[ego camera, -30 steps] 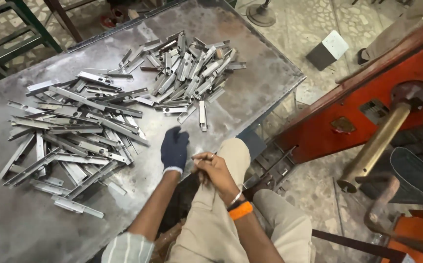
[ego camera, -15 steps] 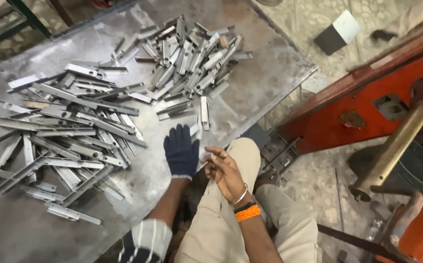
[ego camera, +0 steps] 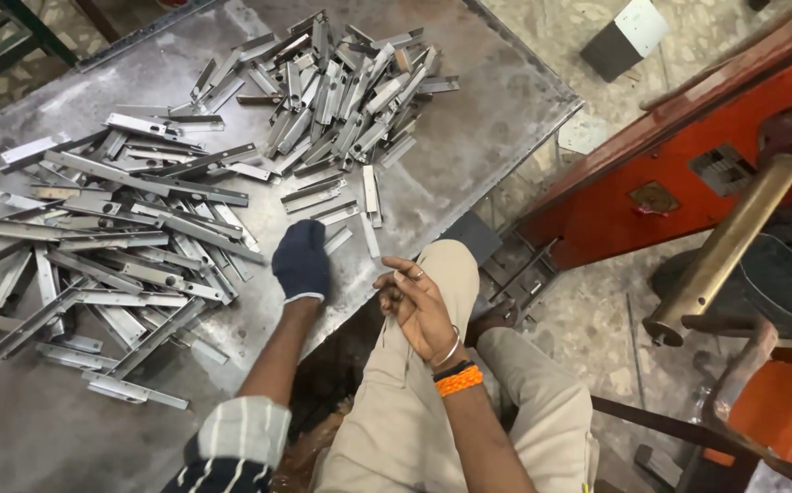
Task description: The person sits between two tables covered with metal strip parts, picks up individual parts from a pile, turns them over and looks them over by hand, and places them onto the adjacent table. The person repeats this pick-and-check handling one part at a time throughout the episode.
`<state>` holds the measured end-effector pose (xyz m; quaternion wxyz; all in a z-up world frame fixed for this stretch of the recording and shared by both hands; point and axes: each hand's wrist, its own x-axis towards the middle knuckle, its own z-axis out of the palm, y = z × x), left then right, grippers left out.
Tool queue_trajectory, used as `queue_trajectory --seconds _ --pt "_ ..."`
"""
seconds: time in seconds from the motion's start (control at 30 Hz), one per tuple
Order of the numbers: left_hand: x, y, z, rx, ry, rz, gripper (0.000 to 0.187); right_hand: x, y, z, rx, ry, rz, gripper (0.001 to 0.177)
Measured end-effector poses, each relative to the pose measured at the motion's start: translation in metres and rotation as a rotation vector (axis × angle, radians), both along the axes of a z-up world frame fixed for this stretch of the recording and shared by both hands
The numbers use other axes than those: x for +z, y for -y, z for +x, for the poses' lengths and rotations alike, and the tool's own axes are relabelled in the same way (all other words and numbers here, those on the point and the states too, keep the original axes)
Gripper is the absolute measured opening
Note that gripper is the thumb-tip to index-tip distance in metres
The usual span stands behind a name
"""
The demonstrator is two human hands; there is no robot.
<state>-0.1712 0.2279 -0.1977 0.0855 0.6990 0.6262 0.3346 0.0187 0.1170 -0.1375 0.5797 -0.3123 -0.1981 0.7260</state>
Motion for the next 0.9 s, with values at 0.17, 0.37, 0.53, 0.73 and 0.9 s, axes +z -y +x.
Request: queue_trajectory --seconds 0.17,0.37,0.53,0.73,0.9 --pt "0.033 0.014 -0.006 -0.024 0.105 -0.014 0.017 0.0 -0.003 -0.002 -0.012 -0.013 0.026 0.033" --pt "0.008 0.018 0.004 0.073 0.153 -0.166 0.016 -0.006 0.003 -0.009 -0.056 0.042 0.042 0.032" --pt "0.082 0.054 0.042 -0.021 0.921 -0.647 0.017 0.029 0.009 0.0 -0.282 0.216 -0.037 0.034" --pt "0.127 0.13 0.116 -0.607 0.874 -0.706 0.019 0.063 0.074 0.058 -0.673 0.674 -0.135 0.021" --pt "0.179 0.182 0.181 -0.951 0.64 -1.032 0.056 0.056 0.176 0.113 -0.718 0.84 -0.112 0.023"
